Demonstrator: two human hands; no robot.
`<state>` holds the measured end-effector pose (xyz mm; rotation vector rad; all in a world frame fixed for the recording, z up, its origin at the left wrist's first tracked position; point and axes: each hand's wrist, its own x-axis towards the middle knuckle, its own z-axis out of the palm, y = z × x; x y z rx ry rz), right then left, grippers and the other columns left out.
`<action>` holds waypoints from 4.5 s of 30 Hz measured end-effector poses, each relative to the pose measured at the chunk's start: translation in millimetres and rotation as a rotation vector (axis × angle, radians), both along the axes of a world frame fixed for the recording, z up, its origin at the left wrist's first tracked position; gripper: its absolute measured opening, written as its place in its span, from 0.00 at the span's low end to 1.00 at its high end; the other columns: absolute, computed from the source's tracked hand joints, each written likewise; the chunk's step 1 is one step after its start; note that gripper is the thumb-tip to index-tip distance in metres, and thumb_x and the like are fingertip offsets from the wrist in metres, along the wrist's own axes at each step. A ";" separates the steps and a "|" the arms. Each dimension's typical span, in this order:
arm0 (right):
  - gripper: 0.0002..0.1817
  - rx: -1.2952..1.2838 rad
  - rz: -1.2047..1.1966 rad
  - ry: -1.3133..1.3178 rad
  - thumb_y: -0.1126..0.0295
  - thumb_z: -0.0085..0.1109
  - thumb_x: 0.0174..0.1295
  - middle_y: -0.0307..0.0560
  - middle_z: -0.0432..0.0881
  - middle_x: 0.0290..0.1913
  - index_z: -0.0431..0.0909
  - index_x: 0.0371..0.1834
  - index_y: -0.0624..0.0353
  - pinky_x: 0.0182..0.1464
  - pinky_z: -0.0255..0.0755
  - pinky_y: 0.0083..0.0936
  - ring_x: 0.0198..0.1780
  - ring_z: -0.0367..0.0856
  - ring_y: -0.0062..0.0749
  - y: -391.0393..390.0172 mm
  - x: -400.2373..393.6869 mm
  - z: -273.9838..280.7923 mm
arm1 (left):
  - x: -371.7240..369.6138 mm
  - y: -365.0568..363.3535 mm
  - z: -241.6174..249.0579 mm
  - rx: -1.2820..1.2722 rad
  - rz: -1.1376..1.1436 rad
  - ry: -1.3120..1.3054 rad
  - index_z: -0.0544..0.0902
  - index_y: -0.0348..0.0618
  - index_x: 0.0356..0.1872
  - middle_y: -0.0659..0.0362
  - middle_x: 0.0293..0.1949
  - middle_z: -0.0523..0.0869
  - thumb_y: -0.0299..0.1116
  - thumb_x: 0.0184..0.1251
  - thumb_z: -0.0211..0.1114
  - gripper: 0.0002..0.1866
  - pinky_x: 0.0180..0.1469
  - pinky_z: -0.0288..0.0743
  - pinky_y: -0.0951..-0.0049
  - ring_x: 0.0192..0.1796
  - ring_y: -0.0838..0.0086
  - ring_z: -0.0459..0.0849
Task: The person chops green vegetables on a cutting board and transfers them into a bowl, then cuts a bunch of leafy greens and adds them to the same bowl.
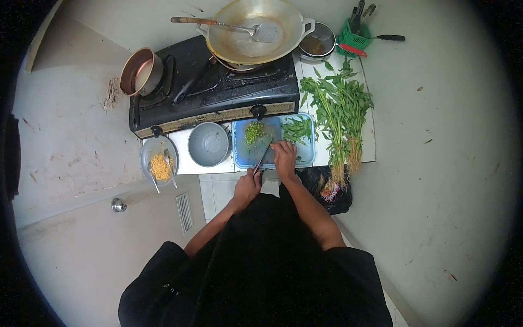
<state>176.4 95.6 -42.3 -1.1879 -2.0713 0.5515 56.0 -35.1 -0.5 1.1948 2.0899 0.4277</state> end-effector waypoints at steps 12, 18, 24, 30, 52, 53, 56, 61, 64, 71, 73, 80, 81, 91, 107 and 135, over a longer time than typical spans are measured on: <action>0.10 0.015 0.008 0.026 0.79 0.63 0.57 0.46 0.83 0.43 0.86 0.41 0.58 0.52 0.68 0.39 0.47 0.80 0.43 -5.4 3.6 -1.8 | -8.0 20.0 -0.6 0.040 -0.011 -0.145 0.75 0.32 0.49 0.29 0.34 0.84 0.46 0.79 0.53 0.21 0.44 0.75 0.35 0.42 0.30 0.83; 0.10 0.003 -0.007 0.031 0.81 0.64 0.57 0.44 0.84 0.44 0.86 0.40 0.57 0.50 0.67 0.37 0.47 0.80 0.43 -5.4 2.6 -3.1 | -5.6 17.3 -4.2 0.020 -0.007 -0.106 0.75 0.33 0.50 0.30 0.33 0.85 0.46 0.79 0.53 0.21 0.44 0.76 0.36 0.41 0.31 0.84; 0.08 0.001 -0.010 0.037 0.81 0.64 0.57 0.45 0.84 0.44 0.86 0.38 0.58 0.50 0.67 0.38 0.47 0.80 0.44 -5.2 1.5 -1.4 | 3.6 31.9 -11.2 0.049 0.011 -0.055 0.75 0.32 0.48 0.30 0.31 0.84 0.45 0.78 0.53 0.21 0.41 0.77 0.36 0.38 0.31 0.84; 0.10 -0.011 0.017 0.007 0.81 0.63 0.57 0.45 0.84 0.44 0.86 0.40 0.57 0.51 0.67 0.38 0.48 0.79 0.44 -4.2 3.7 1.4 | 8.5 12.4 -0.6 0.025 0.011 0.014 0.74 0.32 0.47 0.30 0.29 0.84 0.45 0.79 0.52 0.20 0.39 0.78 0.37 0.36 0.31 0.84; 0.11 -0.026 0.036 0.009 0.80 0.64 0.58 0.46 0.83 0.43 0.88 0.43 0.58 0.50 0.69 0.38 0.46 0.80 0.44 -2.7 -5.8 0.6 | -14.9 4.8 -2.4 0.063 0.063 -0.102 0.75 0.32 0.45 0.29 0.31 0.83 0.44 0.78 0.53 0.20 0.41 0.76 0.37 0.38 0.30 0.83; 0.11 -0.010 0.035 0.025 0.80 0.64 0.58 0.46 0.83 0.43 0.88 0.42 0.58 0.50 0.68 0.38 0.46 0.80 0.44 -4.7 -7.9 0.2 | -16.0 1.8 -2.2 0.058 0.049 -0.098 0.75 0.32 0.45 0.29 0.31 0.83 0.44 0.78 0.53 0.20 0.41 0.76 0.37 0.38 0.30 0.83; 0.11 0.008 0.026 0.019 0.80 0.64 0.57 0.46 0.83 0.43 0.88 0.42 0.57 0.50 0.68 0.37 0.47 0.79 0.44 -0.4 -0.1 -0.2 | -7.1 6.1 -6.5 0.068 0.030 -0.113 0.75 0.32 0.45 0.29 0.31 0.84 0.44 0.79 0.53 0.20 0.42 0.76 0.37 0.38 0.30 0.83; 0.10 0.005 0.019 0.017 0.80 0.64 0.57 0.46 0.83 0.43 0.87 0.41 0.58 0.50 0.68 0.38 0.47 0.79 0.44 -2.1 -7.2 -0.2 | -9.3 9.4 -5.6 0.032 0.020 -0.105 0.75 0.31 0.47 0.29 0.33 0.84 0.45 0.79 0.52 0.21 0.44 0.76 0.37 0.40 0.31 0.83; 0.10 0.000 0.011 0.026 0.80 0.63 0.57 0.46 0.83 0.43 0.87 0.41 0.58 0.50 0.68 0.38 0.47 0.79 0.44 -3.5 -6.9 -2.4 | -5.7 23.2 -3.4 0.004 0.028 -0.102 0.75 0.32 0.47 0.29 0.33 0.84 0.46 0.79 0.52 0.21 0.44 0.77 0.37 0.41 0.31 0.84; 0.11 0.004 0.010 0.013 0.81 0.63 0.55 0.46 0.82 0.43 0.87 0.41 0.58 0.50 0.67 0.39 0.48 0.78 0.44 -3.0 -5.8 0.2 | -0.2 13.1 -5.6 0.052 0.022 0.022 0.74 0.32 0.49 0.29 0.32 0.84 0.45 0.79 0.51 0.21 0.42 0.77 0.36 0.39 0.32 0.84; 0.12 0.004 0.008 0.010 0.81 0.63 0.55 0.46 0.81 0.43 0.87 0.42 0.58 0.51 0.67 0.39 0.48 0.78 0.44 -2.7 -4.7 -1.2 | -3.8 2.4 -0.4 -0.008 0.016 0.008 0.74 0.33 0.48 0.30 0.30 0.84 0.44 0.78 0.52 0.19 0.40 0.78 0.36 0.36 0.32 0.84; 0.16 0.010 0.049 -0.016 0.83 0.62 0.55 0.46 0.81 0.43 0.88 0.46 0.56 0.51 0.68 0.38 0.47 0.78 0.44 -5.1 2.4 1.2 | -11.9 16.7 -9.9 0.094 0.029 -0.022 0.73 0.31 0.47 0.29 0.28 0.83 0.43 0.79 0.52 0.19 0.37 0.77 0.36 0.35 0.30 0.84; 0.16 0.007 0.047 -0.014 0.83 0.61 0.55 0.46 0.81 0.43 0.88 0.46 0.56 0.51 0.68 0.38 0.47 0.78 0.44 -3.9 2.0 1.7 | -11.0 17.2 -6.7 0.092 0.033 -0.025 0.73 0.31 0.47 0.29 0.28 0.83 0.43 0.79 0.52 0.19 0.37 0.77 0.36 0.35 0.30 0.84; 0.13 0.003 0.023 0.005 0.82 0.62 0.58 0.47 0.83 0.42 0.88 0.44 0.57 0.50 0.68 0.38 0.47 0.80 0.45 -3.6 -1.0 2.3 | -6.8 14.0 -4.0 0.026 0.005 -0.095 0.74 0.30 0.46 0.28 0.32 0.84 0.44 0.79 0.53 0.21 0.42 0.76 0.36 0.39 0.30 0.83; 0.10 -0.022 0.067 0.030 0.79 0.61 0.60 0.43 0.84 0.42 0.87 0.42 0.56 0.50 0.69 0.39 0.46 0.81 0.42 2.2 2.3 3.8 | -44.5 -2.1 -0.9 0.004 -0.045 -0.139 0.78 0.33 0.46 0.32 0.35 0.85 0.45 0.77 0.55 0.20 0.49 0.77 0.39 0.44 0.34 0.84; 0.09 -0.014 0.015 0.035 0.78 0.64 0.57 0.44 0.82 0.42 0.87 0.40 0.56 0.49 0.69 0.40 0.47 0.79 0.44 -0.3 0.6 1.1 | -14.0 23.7 0.4 0.113 0.008 -0.162 0.77 0.33 0.44 0.31 0.33 0.84 0.43 0.77 0.57 0.18 0.43 0.76 0.40 0.41 0.32 0.83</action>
